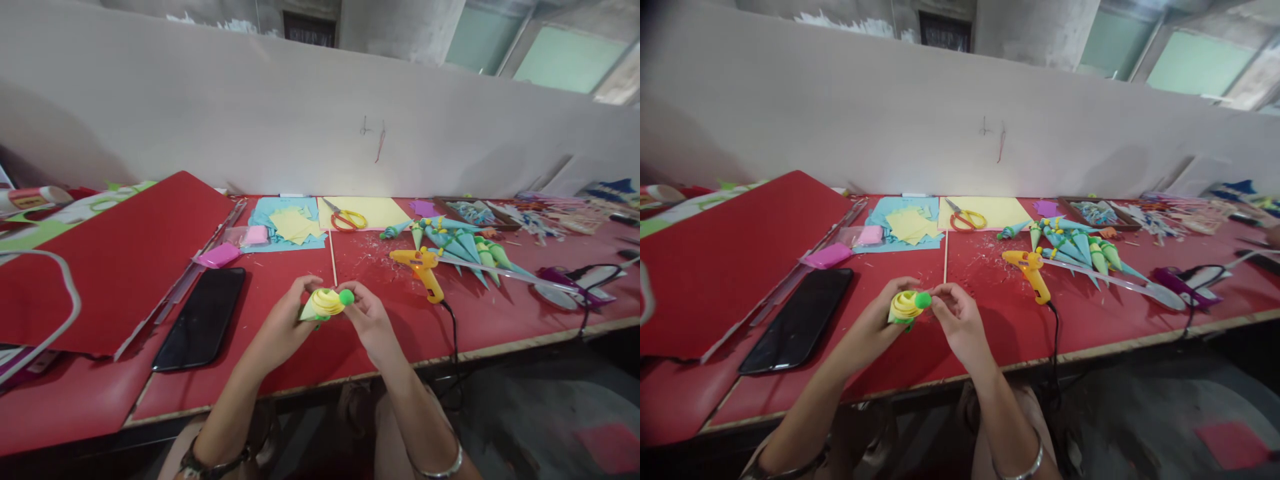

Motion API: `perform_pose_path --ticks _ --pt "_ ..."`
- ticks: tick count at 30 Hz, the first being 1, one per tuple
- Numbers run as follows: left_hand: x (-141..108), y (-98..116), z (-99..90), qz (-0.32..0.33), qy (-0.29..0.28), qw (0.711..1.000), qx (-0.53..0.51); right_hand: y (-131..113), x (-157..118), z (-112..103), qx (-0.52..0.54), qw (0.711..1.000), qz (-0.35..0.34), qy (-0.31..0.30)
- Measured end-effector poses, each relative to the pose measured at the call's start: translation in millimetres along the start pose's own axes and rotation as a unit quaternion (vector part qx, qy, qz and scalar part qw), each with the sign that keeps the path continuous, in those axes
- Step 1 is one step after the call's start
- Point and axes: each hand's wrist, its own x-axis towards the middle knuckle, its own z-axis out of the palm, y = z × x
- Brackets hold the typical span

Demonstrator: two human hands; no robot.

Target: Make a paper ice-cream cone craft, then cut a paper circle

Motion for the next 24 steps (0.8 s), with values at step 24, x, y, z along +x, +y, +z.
perform_pose_path --ticks 24 --pt "0 -12 -1.4 0.058 -0.112 0.989 0.077 0 -1 -7 -0.129 0.985 -0.107 -0.044"
